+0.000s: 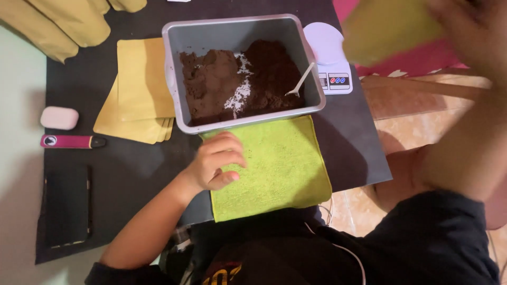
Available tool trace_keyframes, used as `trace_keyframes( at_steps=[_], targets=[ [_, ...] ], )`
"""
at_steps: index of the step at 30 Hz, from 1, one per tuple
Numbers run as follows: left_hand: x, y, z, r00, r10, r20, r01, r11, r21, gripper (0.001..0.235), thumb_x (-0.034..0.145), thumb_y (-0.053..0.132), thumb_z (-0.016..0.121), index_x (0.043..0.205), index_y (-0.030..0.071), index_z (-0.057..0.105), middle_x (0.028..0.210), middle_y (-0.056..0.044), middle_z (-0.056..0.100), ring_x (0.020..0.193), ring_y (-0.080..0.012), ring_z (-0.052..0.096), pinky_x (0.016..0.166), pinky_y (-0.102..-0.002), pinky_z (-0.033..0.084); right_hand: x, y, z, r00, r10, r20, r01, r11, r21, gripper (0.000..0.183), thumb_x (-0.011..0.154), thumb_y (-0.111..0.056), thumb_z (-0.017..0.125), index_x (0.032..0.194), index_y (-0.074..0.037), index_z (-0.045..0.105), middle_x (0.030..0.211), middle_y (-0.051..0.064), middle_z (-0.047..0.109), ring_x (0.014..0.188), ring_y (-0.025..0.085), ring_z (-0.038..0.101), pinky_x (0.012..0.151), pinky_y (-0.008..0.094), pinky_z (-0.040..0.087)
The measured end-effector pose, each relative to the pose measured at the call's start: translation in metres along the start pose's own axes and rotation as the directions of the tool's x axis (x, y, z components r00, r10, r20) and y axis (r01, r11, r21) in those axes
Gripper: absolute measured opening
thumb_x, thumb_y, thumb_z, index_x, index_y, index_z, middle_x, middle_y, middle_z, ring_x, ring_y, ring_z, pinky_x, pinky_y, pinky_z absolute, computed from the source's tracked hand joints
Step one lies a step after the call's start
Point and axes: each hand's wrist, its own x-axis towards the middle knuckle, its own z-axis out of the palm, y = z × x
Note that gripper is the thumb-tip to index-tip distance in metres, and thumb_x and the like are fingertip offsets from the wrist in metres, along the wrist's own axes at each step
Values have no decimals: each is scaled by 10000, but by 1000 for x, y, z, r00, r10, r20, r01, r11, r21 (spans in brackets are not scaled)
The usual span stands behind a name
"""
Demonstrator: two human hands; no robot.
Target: Scooping ground coffee into packaging bags, weighing them on a scale, and leveling the contents.
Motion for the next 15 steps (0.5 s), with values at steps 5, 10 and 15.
trace_keyframes(
  at_steps=[5, 10, 15],
  targets=[
    [-6, 4, 18, 975, -159, 155, 201, 928, -313, 611, 914, 637, 606, 1088, 56, 682, 912, -62, 663, 819, -194, 640, 785, -329, 564, -83, 31, -36, 930, 313, 193, -362, 873, 326, 685, 1033, 44, 482, 1651, -135, 248, 1572, 157, 391, 1392, 367, 462, 1058, 551, 447],
    [-10, 10, 30, 866, -276, 417, 481, 686, -545, 1121, 735, 753, 731, 1539, 61, 369, 1522, -105, 474, 1354, -256, 550, 1226, -426, 436, -39, -166, -5, 738, -612, 285, 566, 791, 233, 184, 938, -243, 630, 986, -364, 760, 1276, 76, 687, 1103, 274, 694, 990, 434, 487],
    [-7, 9, 35, 822, -88, 563, 536, 456, -711, 1374, 730, 824, 681, 1666, 98, -16, 1760, -82, -11, 1643, -310, 120, 1348, -547, 108, -29, -237, 58, 629, -753, 190, 681, 653, 331, 232, 1041, -324, 543, 910, -189, 678, 1049, -22, 599, 971, 259, 486, 864, 445, 292]
  ],
)
